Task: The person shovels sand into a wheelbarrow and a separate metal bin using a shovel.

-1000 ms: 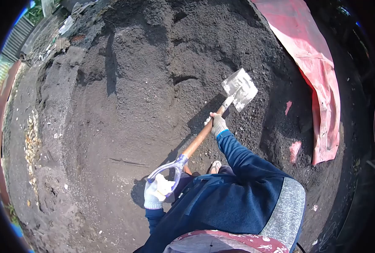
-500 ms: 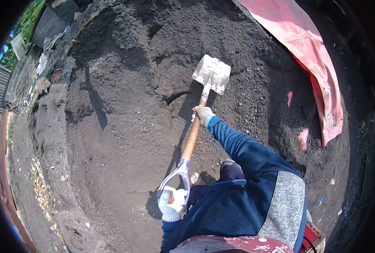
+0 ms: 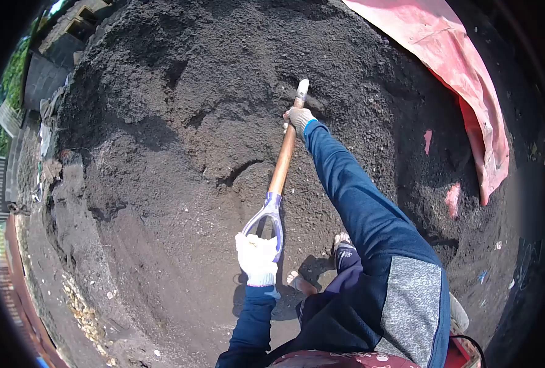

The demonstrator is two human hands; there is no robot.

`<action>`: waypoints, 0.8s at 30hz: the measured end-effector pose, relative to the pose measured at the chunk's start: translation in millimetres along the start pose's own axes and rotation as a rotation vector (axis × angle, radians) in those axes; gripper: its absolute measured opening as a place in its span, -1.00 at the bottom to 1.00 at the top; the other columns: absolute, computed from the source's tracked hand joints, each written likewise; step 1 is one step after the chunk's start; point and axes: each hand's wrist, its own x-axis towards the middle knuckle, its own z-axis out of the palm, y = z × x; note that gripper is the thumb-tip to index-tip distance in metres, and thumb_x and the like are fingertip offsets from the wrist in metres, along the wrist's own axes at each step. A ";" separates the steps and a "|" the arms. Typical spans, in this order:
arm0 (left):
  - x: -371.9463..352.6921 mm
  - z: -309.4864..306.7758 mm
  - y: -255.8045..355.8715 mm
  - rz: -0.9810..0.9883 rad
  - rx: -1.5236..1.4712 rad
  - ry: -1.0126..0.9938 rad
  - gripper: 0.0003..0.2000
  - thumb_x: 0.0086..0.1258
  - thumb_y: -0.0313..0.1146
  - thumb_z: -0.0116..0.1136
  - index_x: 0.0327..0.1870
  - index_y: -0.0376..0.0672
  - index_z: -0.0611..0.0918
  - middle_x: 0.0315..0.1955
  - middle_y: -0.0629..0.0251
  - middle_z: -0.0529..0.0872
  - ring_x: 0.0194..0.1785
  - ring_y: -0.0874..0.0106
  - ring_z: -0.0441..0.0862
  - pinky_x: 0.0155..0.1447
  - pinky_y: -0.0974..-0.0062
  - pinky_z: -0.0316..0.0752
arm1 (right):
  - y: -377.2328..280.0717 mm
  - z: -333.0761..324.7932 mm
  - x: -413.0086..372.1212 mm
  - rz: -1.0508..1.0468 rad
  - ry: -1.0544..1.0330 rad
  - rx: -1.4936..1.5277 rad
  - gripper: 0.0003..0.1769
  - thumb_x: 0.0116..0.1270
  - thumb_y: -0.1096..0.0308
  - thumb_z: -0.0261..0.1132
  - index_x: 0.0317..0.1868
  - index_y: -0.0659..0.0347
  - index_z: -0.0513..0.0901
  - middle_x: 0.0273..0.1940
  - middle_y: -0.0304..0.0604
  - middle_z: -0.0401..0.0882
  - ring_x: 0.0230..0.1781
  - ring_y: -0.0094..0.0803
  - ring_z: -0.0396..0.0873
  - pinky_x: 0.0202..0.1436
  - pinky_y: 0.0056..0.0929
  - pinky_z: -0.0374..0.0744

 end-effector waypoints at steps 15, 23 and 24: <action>-157.4 -126.2 -89.4 -0.572 -0.405 0.577 -0.48 0.23 0.21 0.21 -0.13 -0.10 0.51 -0.34 0.29 0.49 -0.53 0.21 0.43 -0.24 0.02 0.52 | 207.1 -73.6 -139.0 0.064 0.332 -0.202 -0.75 0.31 0.35 0.23 -0.11 0.36 0.51 -0.48 0.07 0.60 -0.65 -0.22 0.61 -0.62 -0.17 0.62; -204.2 -209.4 -4.3 -0.413 0.412 0.569 -0.51 0.21 0.28 0.20 -0.45 0.02 0.40 -0.61 0.45 0.36 -0.65 0.49 0.30 -0.55 0.46 0.34 | 422.3 -126.0 -298.3 0.278 0.679 0.355 -0.85 0.30 0.32 0.19 -0.23 0.19 0.45 -0.53 -0.11 0.50 -0.73 -0.28 0.50 -0.70 -0.17 0.58; -201.3 -204.6 24.1 -0.535 0.384 0.463 -0.50 0.22 0.28 0.19 -0.47 0.03 0.37 -0.62 0.47 0.35 -0.66 0.51 0.29 -0.57 0.50 0.31 | 433.8 -133.8 -325.2 0.280 0.733 0.449 -0.86 0.30 0.31 0.19 -0.25 0.18 0.46 -0.54 -0.11 0.49 -0.72 -0.28 0.50 -0.70 -0.17 0.57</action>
